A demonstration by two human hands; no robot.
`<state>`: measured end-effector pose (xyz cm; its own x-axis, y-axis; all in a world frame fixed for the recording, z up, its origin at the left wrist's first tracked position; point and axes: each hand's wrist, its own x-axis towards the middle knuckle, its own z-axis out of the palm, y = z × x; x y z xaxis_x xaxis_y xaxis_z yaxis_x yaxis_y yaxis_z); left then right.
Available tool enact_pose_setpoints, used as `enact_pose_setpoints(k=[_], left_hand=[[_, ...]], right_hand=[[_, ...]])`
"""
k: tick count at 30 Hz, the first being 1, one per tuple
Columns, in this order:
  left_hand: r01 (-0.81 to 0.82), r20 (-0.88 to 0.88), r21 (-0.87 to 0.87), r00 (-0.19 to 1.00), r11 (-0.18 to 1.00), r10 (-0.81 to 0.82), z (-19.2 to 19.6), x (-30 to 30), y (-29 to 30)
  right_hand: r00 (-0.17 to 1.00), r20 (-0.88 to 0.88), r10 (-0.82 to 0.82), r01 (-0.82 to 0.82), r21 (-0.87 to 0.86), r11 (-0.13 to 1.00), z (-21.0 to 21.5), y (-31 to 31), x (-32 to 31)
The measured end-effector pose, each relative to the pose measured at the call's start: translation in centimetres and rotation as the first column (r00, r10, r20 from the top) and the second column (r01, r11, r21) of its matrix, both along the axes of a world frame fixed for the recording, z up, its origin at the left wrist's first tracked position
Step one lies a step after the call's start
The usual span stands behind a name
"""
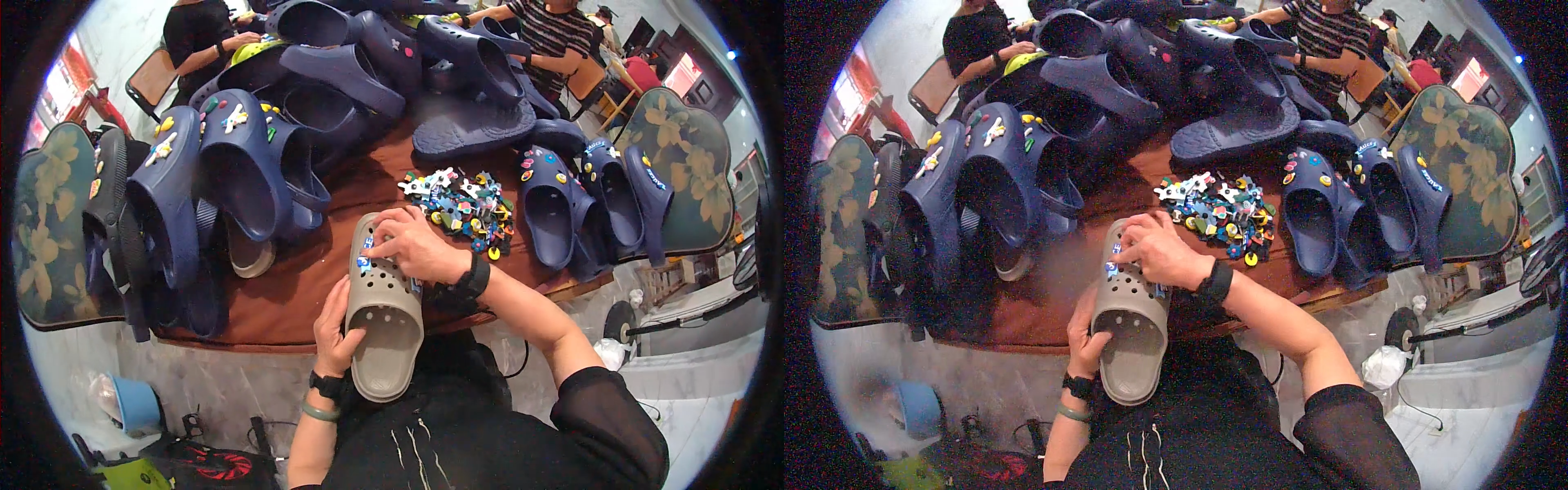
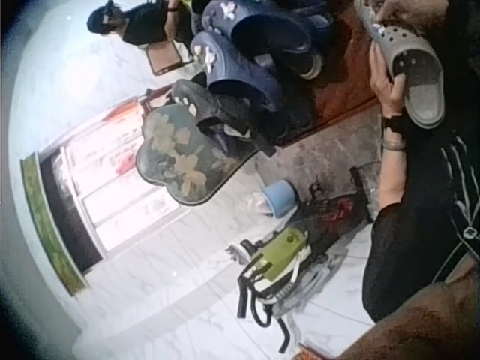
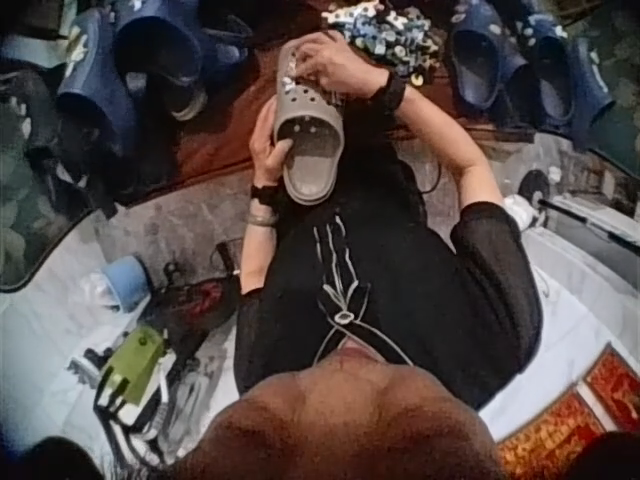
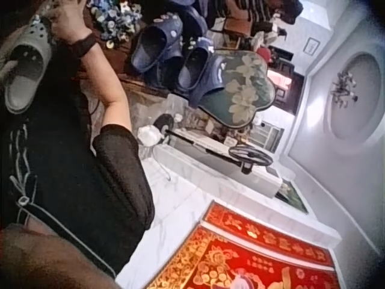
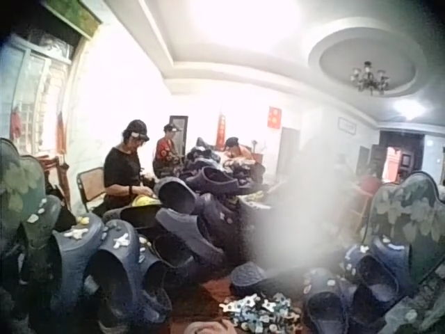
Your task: Inserting decorative charms into the holes of foam clog-style footwear.
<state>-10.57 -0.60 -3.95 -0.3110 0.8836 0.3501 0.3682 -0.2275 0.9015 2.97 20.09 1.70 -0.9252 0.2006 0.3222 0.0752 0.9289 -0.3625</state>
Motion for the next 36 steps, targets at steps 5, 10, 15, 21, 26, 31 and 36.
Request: enact_pose_setpoints(k=[5, 10, 15, 21, 26, 31, 36], left_hand=[[-0.004, 0.016, 0.018, 1.000, 1.000, 0.004, -0.5, 0.1, -0.1], [-0.001, 0.031, 0.029, 1.000, 1.000, 0.000, -0.3, -0.1, -0.1], [0.011, 0.059, 0.016, 0.998, 1.000, -0.011, -0.1, 0.0, -0.2], [0.036, 0.099, -0.093, 0.995, 0.995, -0.027, 0.2, 0.1, -0.7], [-0.076, -0.323, -0.168, 0.946, 0.983, 0.018, 4.8, 2.0, -2.7], [0.119, -0.594, -0.204, 0.774, 0.972, -0.219, 6.3, 4.4, -2.7], [0.002, -0.709, -0.180, 0.693, 0.984, -0.131, 4.3, 5.1, -3.0]], right_hand=[[0.873, -0.360, -0.330, 0.262, -0.225, 0.939, 2.3, 3.3, 4.3], [0.767, -0.178, -0.617, 0.587, -0.196, 0.786, 1.1, 6.4, 12.1], [0.776, -0.114, -0.620, 0.614, -0.090, 0.784, -2.8, 4.6, 12.8], [0.897, -0.170, -0.409, 0.422, 0.049, 0.905, -3.9, 2.2, 6.9], [0.888, -0.032, -0.459, 0.454, 0.228, 0.861, -5.7, 2.5, 5.8], [0.873, -0.295, -0.388, 0.429, 0.088, 0.899, -3.4, 1.2, 5.8], [0.897, -0.362, -0.251, 0.269, -0.001, 0.963, 0.7, -3.3, 4.6]])
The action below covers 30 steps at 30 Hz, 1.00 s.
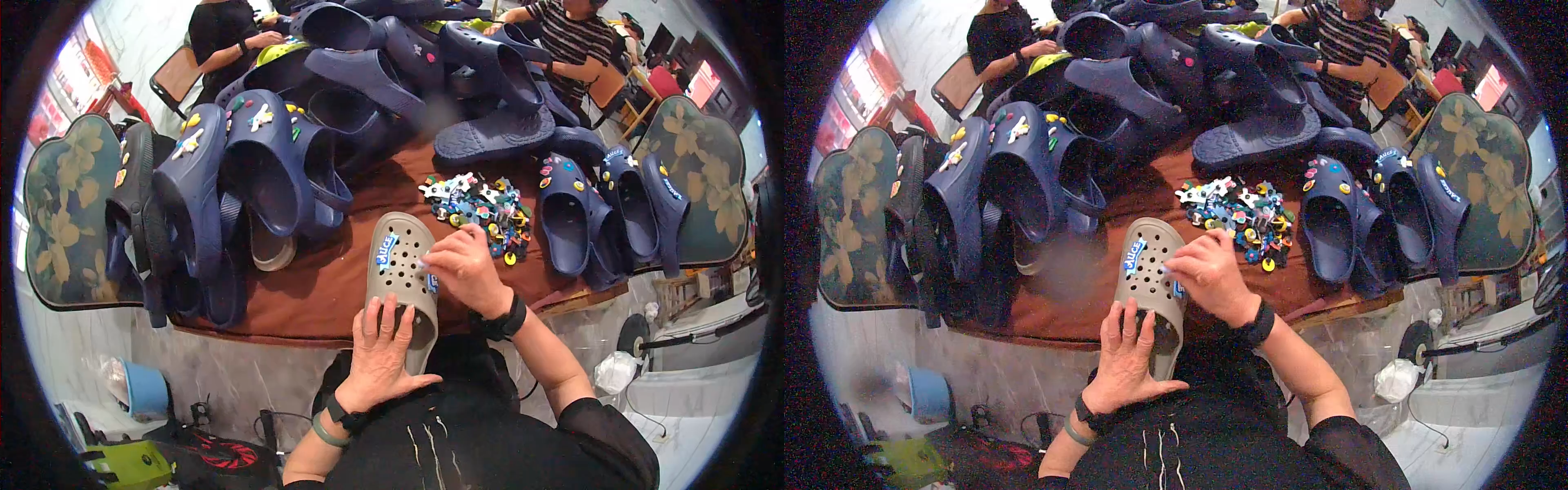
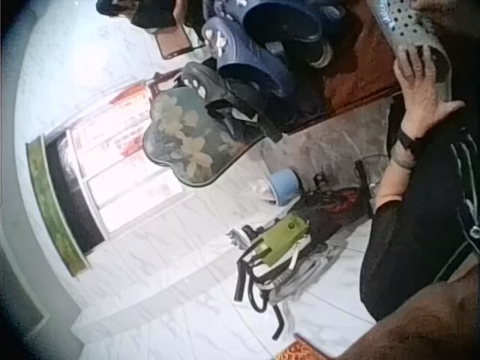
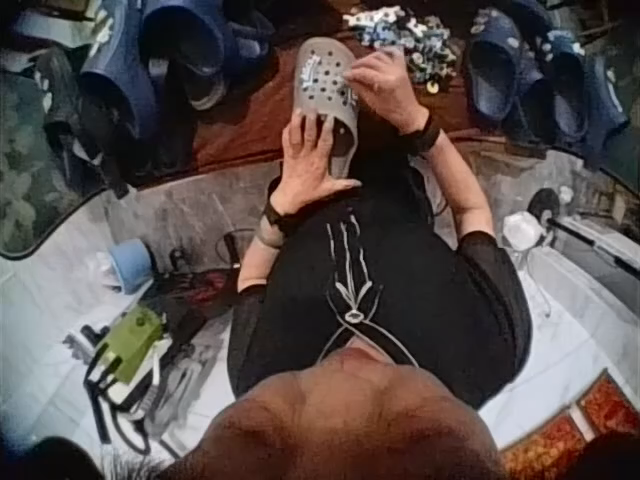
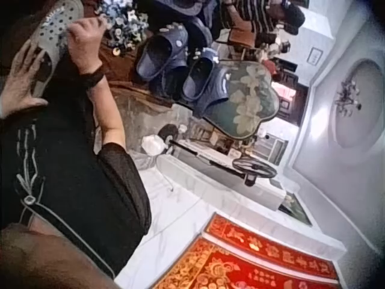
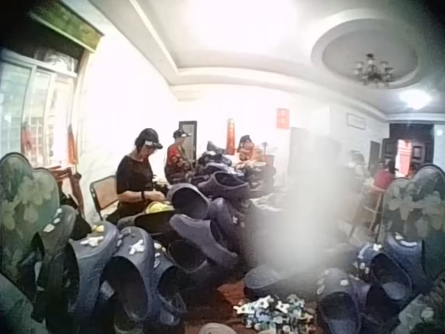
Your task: Inserting decorative charms into the holes of foam clog-style footwear.
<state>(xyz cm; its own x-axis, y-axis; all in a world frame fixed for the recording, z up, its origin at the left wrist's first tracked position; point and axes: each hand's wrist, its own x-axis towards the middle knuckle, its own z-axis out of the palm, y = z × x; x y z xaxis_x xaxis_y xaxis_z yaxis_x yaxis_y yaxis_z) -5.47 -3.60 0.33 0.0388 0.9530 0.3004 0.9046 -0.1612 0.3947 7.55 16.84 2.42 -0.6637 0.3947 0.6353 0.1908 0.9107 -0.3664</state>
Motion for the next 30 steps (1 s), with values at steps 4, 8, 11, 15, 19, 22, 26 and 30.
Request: enact_pose_setpoints(k=[4, 8, 11, 15, 19, 22, 26, 30], left_hand=[[-0.021, 0.034, 0.032, 0.999, 0.999, 0.020, -0.6, -0.1, 0.2], [-0.041, 0.052, -0.031, 0.998, 0.999, 0.042, -0.3, -0.3, 0.8], [-0.033, 0.050, -0.001, 0.998, 0.999, 0.033, 0.1, -0.2, 0.7], [-0.018, -0.046, -0.092, 0.999, 0.996, 0.014, 0.4, -0.1, 0.5], [-0.010, -0.051, -0.076, 0.999, 0.997, 0.007, -0.1, 0.2, 0.1], [-0.016, -0.064, -0.082, 0.998, 0.997, 0.010, -0.2, 0.4, -0.2], [-0.015, -0.073, -0.062, 0.997, 0.998, 0.010, -0.6, 0.2, -0.1], [-0.007, -0.095, -0.037, 0.996, 0.999, 0.003, -0.6, 0.0, 0.3]], right_hand=[[0.996, 0.061, 0.068, -0.072, 0.065, 0.995, 0.1, -0.8, -2.1], [0.976, 0.192, 0.105, -0.133, 0.140, 0.981, 0.2, -0.5, -2.8], [0.956, 0.262, 0.133, -0.178, 0.156, 0.972, 1.1, -0.7, -2.4], [0.799, 0.598, 0.058, -0.312, 0.330, 0.891, 2.9, -1.9, -2.0], [0.713, 0.689, 0.132, -0.390, 0.233, 0.891, 2.5, -1.9, -2.0], [0.748, 0.632, 0.202, -0.376, 0.153, 0.914, 1.5, -1.3, -2.1], [0.839, 0.472, 0.271, -0.336, 0.058, 0.940, 1.5, -0.5, -1.2], [0.992, 0.099, 0.074, -0.072, -0.026, 0.997, 0.1, 2.3, 0.3]])
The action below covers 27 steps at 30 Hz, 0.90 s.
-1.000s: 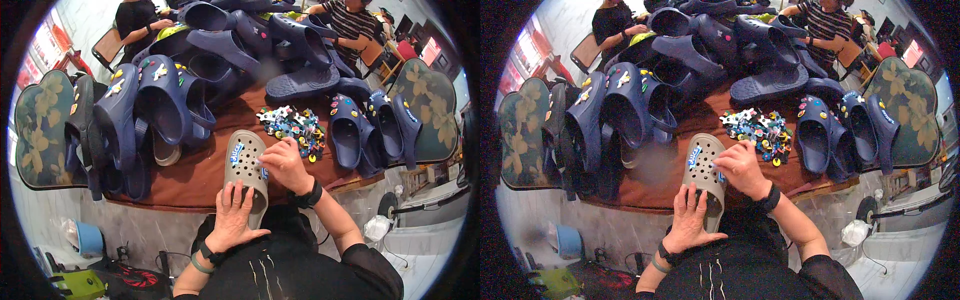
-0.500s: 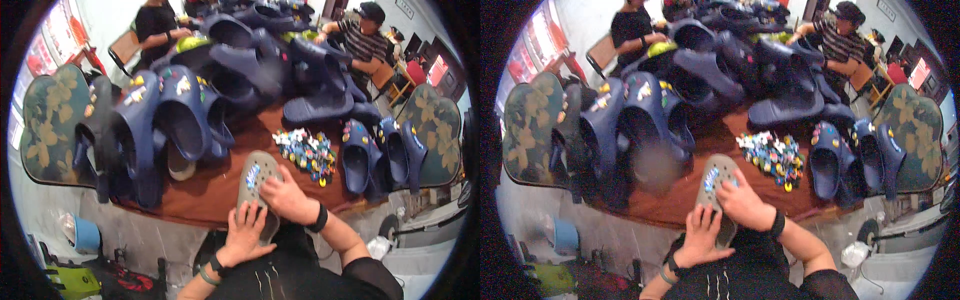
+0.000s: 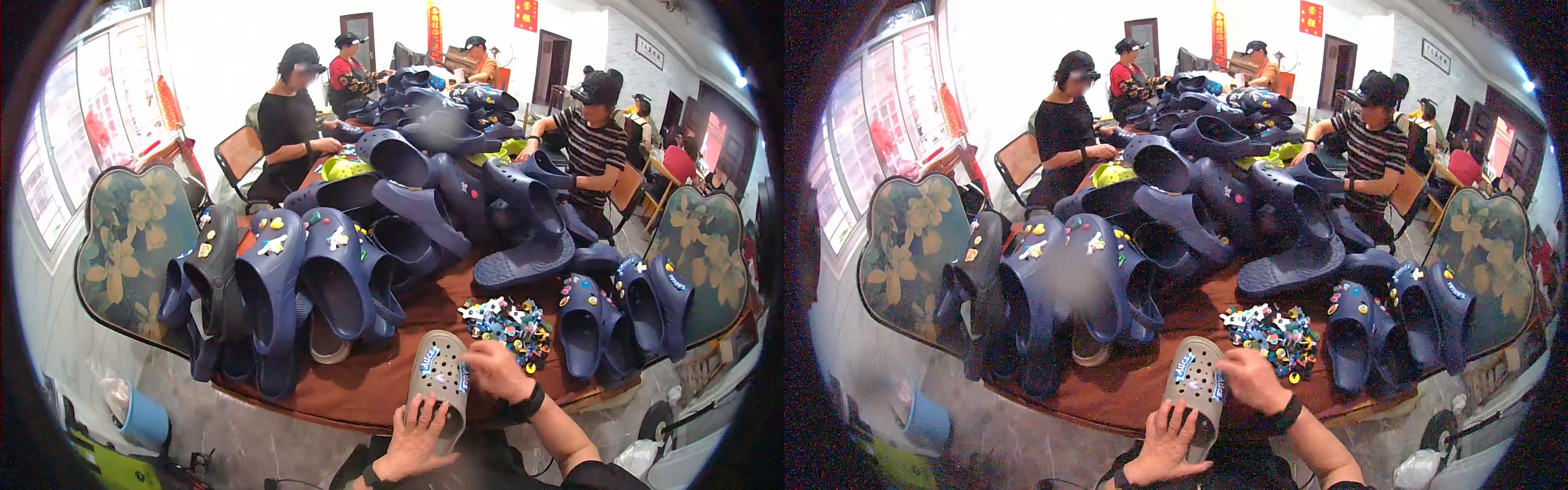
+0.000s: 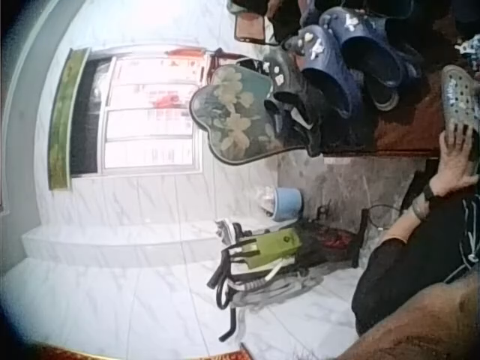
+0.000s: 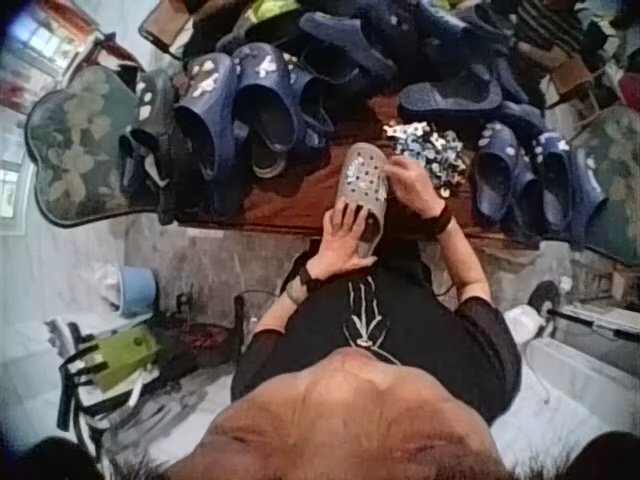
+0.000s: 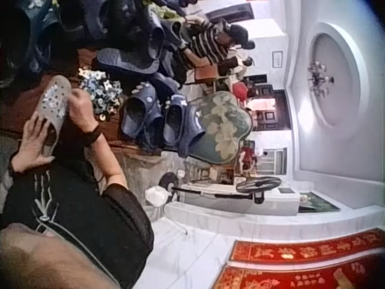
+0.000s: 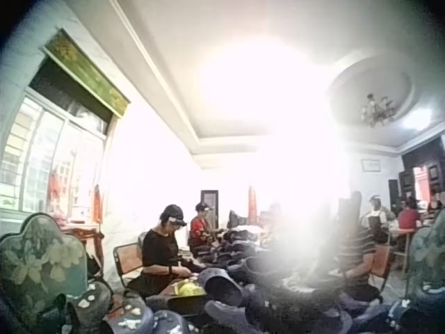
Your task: Inserting decorative charms into the holes of foam clog-style footwear.
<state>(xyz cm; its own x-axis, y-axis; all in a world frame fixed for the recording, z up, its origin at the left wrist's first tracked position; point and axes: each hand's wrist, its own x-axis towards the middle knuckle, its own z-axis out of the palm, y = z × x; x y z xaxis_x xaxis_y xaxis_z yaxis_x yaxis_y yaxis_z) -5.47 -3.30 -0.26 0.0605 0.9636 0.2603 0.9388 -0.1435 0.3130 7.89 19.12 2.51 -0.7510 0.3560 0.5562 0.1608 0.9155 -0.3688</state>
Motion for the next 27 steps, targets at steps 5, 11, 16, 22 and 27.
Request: enact_pose_setpoints(k=[5, 11, 16, 22, 27], left_hand=[[0.002, 0.030, 0.038, 1.000, 0.999, -0.003, 0.0, -0.3, 0.2], [-0.005, 0.020, 0.048, 1.000, 0.999, 0.004, -0.5, 0.0, -0.4], [0.012, 0.007, 0.002, 1.000, 1.000, -0.012, -0.4, 0.1, -0.4], [-0.017, -0.015, -0.012, 1.000, 1.000, 0.016, 0.1, -0.2, -0.1], [-0.011, 0.007, -0.018, 1.000, 1.000, 0.011, -0.1, -0.3, 0.1]], right_hand=[[0.802, 0.184, -0.569, 0.496, 0.327, 0.805, -4.3, 4.2, 3.6], [0.891, 0.229, -0.393, 0.336, 0.251, 0.908, -5.6, 4.3, 4.7], [0.968, 0.147, -0.201, 0.199, 0.033, 0.979, -6.3, 3.9, 5.3], [0.995, 0.063, -0.082, 0.095, -0.235, 0.967, -4.4, 3.7, 5.4], [0.906, -0.122, -0.406, 0.362, -0.279, 0.889, -3.6, 4.2, 7.4]])
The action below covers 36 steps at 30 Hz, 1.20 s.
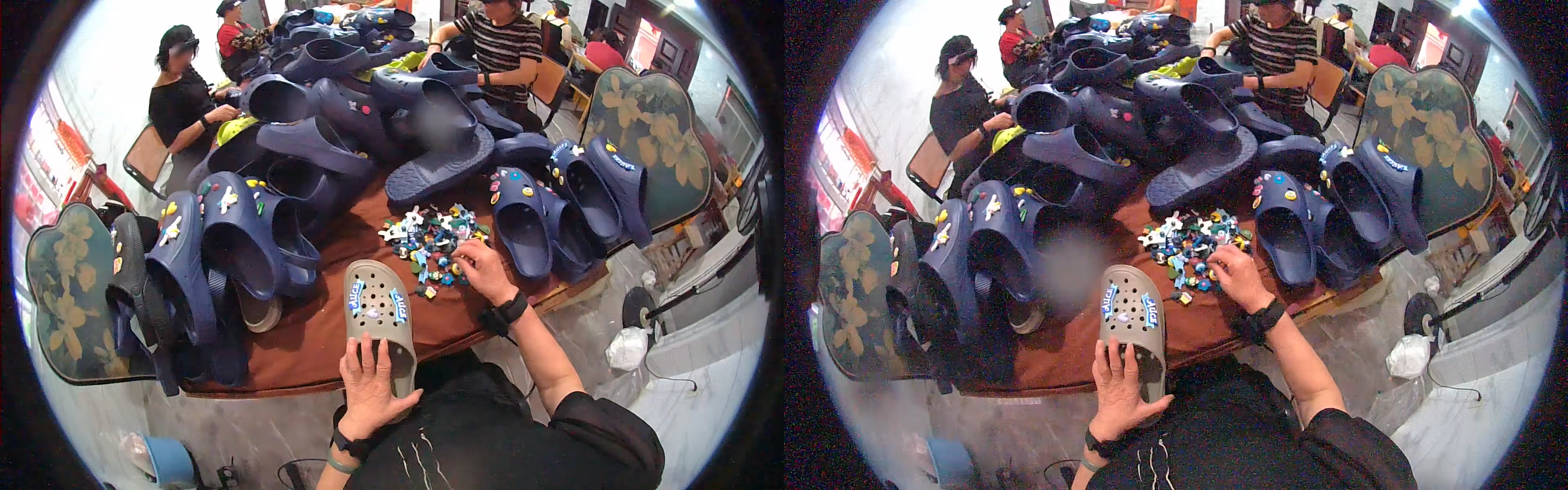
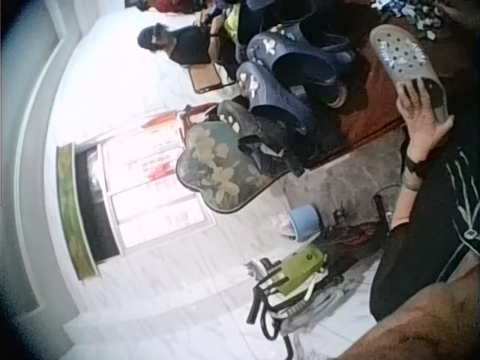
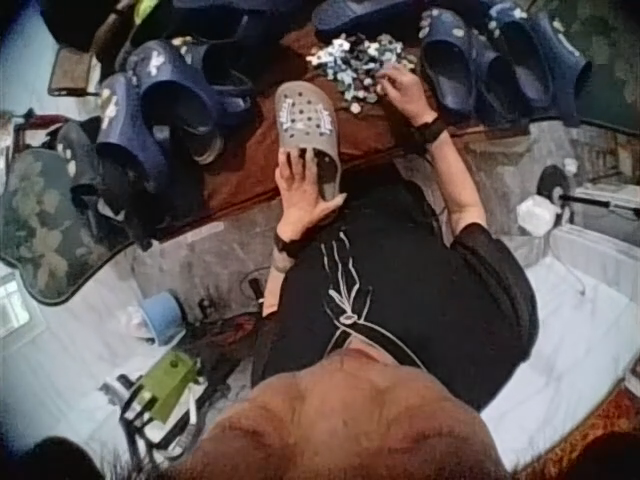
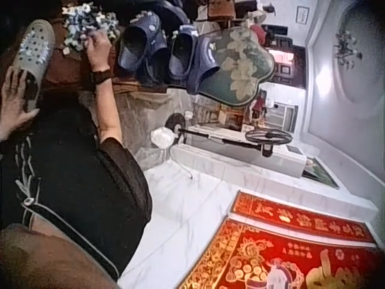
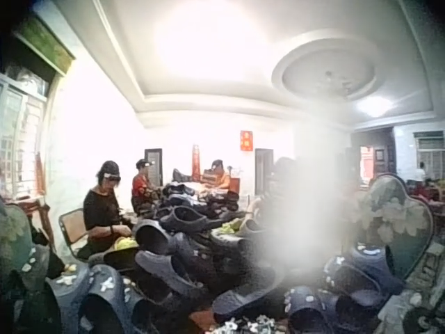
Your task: Inserting decorative charms into the holes of foam clog-style footwear.
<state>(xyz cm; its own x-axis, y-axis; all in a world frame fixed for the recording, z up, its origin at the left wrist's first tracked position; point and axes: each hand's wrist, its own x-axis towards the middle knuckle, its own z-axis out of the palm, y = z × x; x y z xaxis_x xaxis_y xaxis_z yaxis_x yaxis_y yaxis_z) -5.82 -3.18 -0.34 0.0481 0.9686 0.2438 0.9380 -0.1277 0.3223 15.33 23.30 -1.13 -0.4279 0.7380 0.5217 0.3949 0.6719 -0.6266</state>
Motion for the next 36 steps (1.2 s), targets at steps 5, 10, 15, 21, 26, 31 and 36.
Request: enact_pose_setpoints(k=[5, 10, 15, 21, 26, 31, 36], left_hand=[[-0.003, -0.011, -0.013, 1.000, 1.000, 0.003, -0.2, 0.2, -0.2], [-0.022, 0.005, 0.022, 1.000, 1.000, 0.022, 0.2, 0.6, -0.3], [-0.040, 0.006, 0.027, 0.999, 0.999, 0.040, 0.1, 0.4, -0.4], [-0.005, 0.016, 0.023, 1.000, 1.000, 0.005, -0.1, 0.3, -0.1], [0.000, 0.021, 0.030, 1.000, 1.000, 0.000, -0.4, 0.2, -0.1], [-0.028, 0.097, 0.049, 0.995, 0.998, 0.023, 0.2, 0.4, -0.3], [-0.034, 0.104, 0.062, 0.994, 0.998, 0.028, 0.1, 0.4, -0.2]], right_hand=[[0.983, 0.183, 0.010, -0.016, 0.033, 0.999, -1.9, 0.7, 2.0], [0.953, 0.295, 0.061, -0.113, 0.165, 0.980, -1.9, -0.5, 0.0], [0.901, 0.434, -0.002, -0.098, 0.207, 0.973, -0.4, -1.5, -0.5], [0.865, 0.499, -0.057, -0.098, 0.280, 0.955, -1.0, -1.5, 0.6], [0.940, 0.340, 0.012, -0.097, 0.235, 0.967, 1.1, -3.3, -1.2], [0.947, 0.186, 0.263, -0.298, 0.195, 0.934, 4.3, -6.4, -5.3], [0.953, 0.185, 0.242, -0.288, 0.290, 0.913, 4.2, -5.6, -8.0]])
